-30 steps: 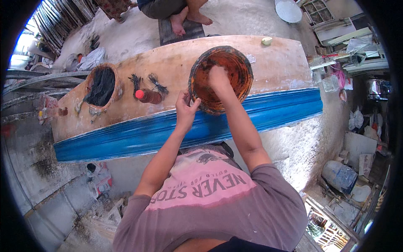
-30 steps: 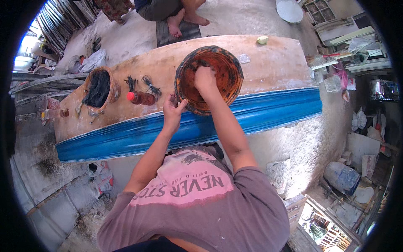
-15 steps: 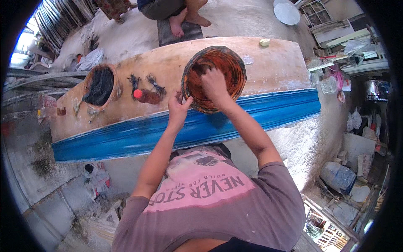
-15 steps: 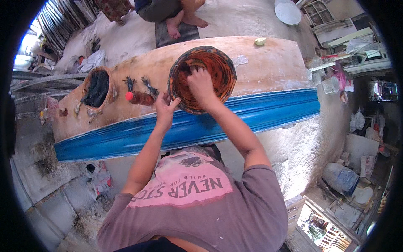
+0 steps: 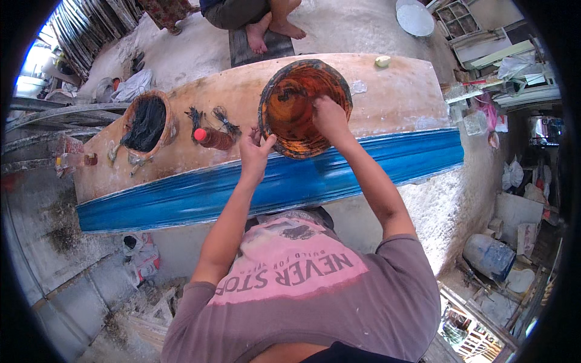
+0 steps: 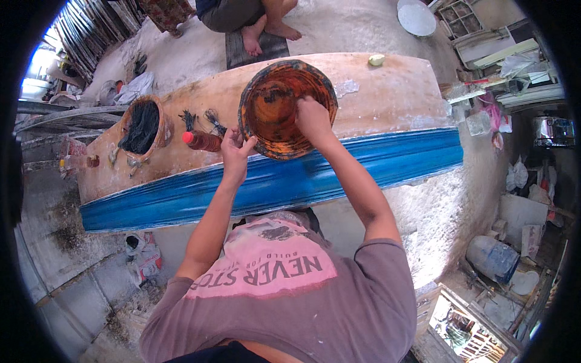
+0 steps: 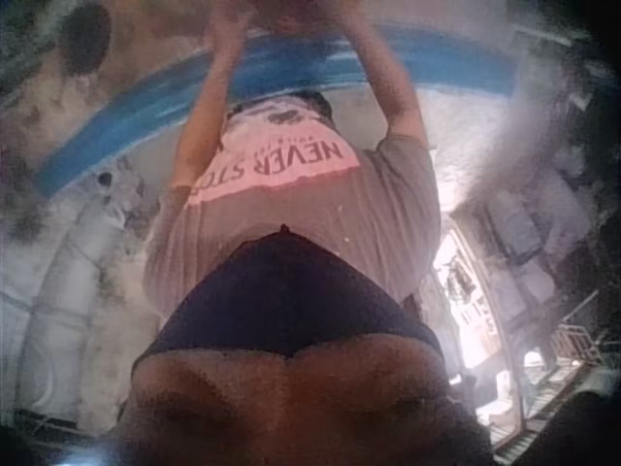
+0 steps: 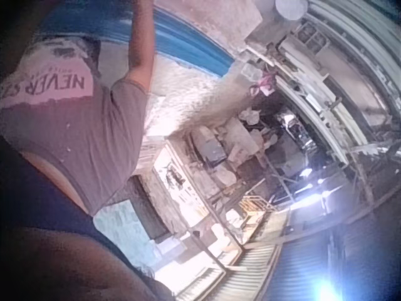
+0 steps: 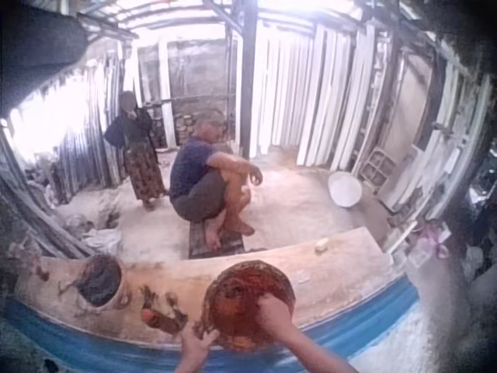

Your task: The person prepares a reddish-brown liquid by pouring a clear liquid from a bottle into a container and stirring it. They then use a brush to apply the liquid onto a long, blue-painted wooden beam resting on a workbench, repeatedly dipping the brush and brushing along the beam's length.

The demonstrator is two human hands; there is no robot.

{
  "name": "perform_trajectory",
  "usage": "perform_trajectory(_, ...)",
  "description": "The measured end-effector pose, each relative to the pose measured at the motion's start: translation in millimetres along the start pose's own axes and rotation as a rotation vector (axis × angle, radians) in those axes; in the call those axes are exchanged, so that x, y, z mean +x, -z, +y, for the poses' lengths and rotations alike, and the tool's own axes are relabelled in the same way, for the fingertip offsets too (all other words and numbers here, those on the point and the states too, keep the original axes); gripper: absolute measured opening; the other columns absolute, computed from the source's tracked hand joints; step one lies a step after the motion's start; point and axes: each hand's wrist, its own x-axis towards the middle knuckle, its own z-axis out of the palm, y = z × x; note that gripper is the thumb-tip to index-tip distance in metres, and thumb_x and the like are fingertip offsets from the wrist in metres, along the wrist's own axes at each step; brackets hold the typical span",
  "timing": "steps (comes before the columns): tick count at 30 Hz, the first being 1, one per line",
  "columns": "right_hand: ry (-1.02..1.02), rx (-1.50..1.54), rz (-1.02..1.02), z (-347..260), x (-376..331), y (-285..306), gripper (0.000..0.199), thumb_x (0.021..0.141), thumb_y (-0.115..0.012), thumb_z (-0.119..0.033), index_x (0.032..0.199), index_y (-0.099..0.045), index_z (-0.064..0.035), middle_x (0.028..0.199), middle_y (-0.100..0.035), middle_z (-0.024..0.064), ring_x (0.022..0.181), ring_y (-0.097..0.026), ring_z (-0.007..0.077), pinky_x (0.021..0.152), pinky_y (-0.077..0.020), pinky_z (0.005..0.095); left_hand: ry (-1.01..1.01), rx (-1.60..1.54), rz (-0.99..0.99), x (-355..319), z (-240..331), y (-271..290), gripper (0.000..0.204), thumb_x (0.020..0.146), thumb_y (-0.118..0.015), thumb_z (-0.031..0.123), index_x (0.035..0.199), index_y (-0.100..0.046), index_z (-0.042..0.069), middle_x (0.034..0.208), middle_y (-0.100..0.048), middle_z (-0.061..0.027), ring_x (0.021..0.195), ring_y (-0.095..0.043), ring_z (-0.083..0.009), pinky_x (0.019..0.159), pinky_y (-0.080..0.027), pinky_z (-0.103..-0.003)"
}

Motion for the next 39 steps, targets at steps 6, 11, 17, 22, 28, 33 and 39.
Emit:
perform_trajectory(6,-0.337,-0.014,-0.186,-17,12,26,0.015,0.081,-0.060,-0.010,0.087,-0.072,-0.0016,0.090,-0.068,0.0206,0.083,-0.070,0.0379,0.072,-0.0568,0.0484,-0.045,0.015,-0.016,0,5,-8,0.029,0.083,-0.062,-0.011,0.108,-0.055,-0.002,0.125,-0.059,-0.0120,0.118,-0.055,-0.0169,0.099,-0.043,-0.029)
perform_trajectory(11,-0.265,-0.037,-0.220,-43,29,-13,0.019,0.086,-0.056,-0.011,0.087,-0.073,-0.0016,0.084,-0.069,0.0225,0.079,-0.071,0.0351,0.069,-0.0588,0.0440,-0.089,0.066,-0.094,4,-12,-17,0.032,0.083,-0.064,-0.009,0.112,-0.054,0.001,0.118,-0.060,-0.0090,0.116,-0.054,-0.0171,0.097,-0.045,-0.029)
perform_trajectory(17,-0.316,0.230,-0.275,-11,27,14,0.026,0.081,-0.064,-0.020,0.093,-0.070,0.0026,0.093,-0.067,0.0278,0.090,-0.067,0.0407,0.082,-0.0546,0.0495,0.121,0.033,-0.037,4,4,-8,0.029,0.085,-0.063,-0.006,0.111,-0.053,0.001,0.112,-0.062,-0.0075,0.104,-0.059,-0.0151,0.087,-0.050,-0.027)
perform_trajectory(22,-0.446,0.204,-0.461,17,4,16,0.028,0.080,-0.067,-0.022,0.098,-0.071,0.0002,0.101,-0.066,0.0279,0.099,-0.064,0.0409,0.087,-0.0510,0.0493,-0.034,0.092,-0.064,11,-7,2,0.027,0.086,-0.062,-0.004,0.111,-0.052,0.001,0.107,-0.062,-0.0057,0.097,-0.060,-0.0133,0.077,-0.052,-0.025)
perform_trajectory(28,-0.419,0.271,-0.469,18,-6,-17,0.031,0.080,-0.067,-0.020,0.099,-0.068,0.0050,0.100,-0.064,0.0317,0.102,-0.061,0.0433,0.087,-0.0501,0.0486,-0.073,0.131,-0.110,7,3,-4,0.029,0.083,-0.065,-0.007,0.109,-0.055,0.000,0.108,-0.061,-0.0060,0.105,-0.057,-0.0146,0.097,-0.043,-0.029)
perform_trajectory(33,-0.322,0.461,-0.495,24,-20,-49,0.032,0.083,-0.063,-0.020,0.106,-0.066,0.0030,0.102,-0.064,0.0302,0.102,-0.061,0.0442,0.086,-0.0499,0.0460,-0.115,0.233,-0.128,7,4,0,0.028,0.081,-0.063,-0.009,0.105,-0.055,0.001,0.110,-0.061,-0.0064,0.110,-0.055,-0.0141,0.100,-0.039,-0.028)
perform_trajectory(39,-0.373,0.721,-0.404,27,-32,-75,0.027,0.084,-0.063,-0.019,0.101,-0.070,0.0003,0.089,-0.071,0.0149,0.085,-0.064,0.0197,0.077,-0.0497,0.0373,-0.183,0.344,-0.184,6,11,-2,0.026,0.080,-0.063,-0.010,0.102,-0.054,0.002,0.114,-0.060,-0.0069,0.112,-0.054,-0.0139,0.102,-0.037,-0.028)
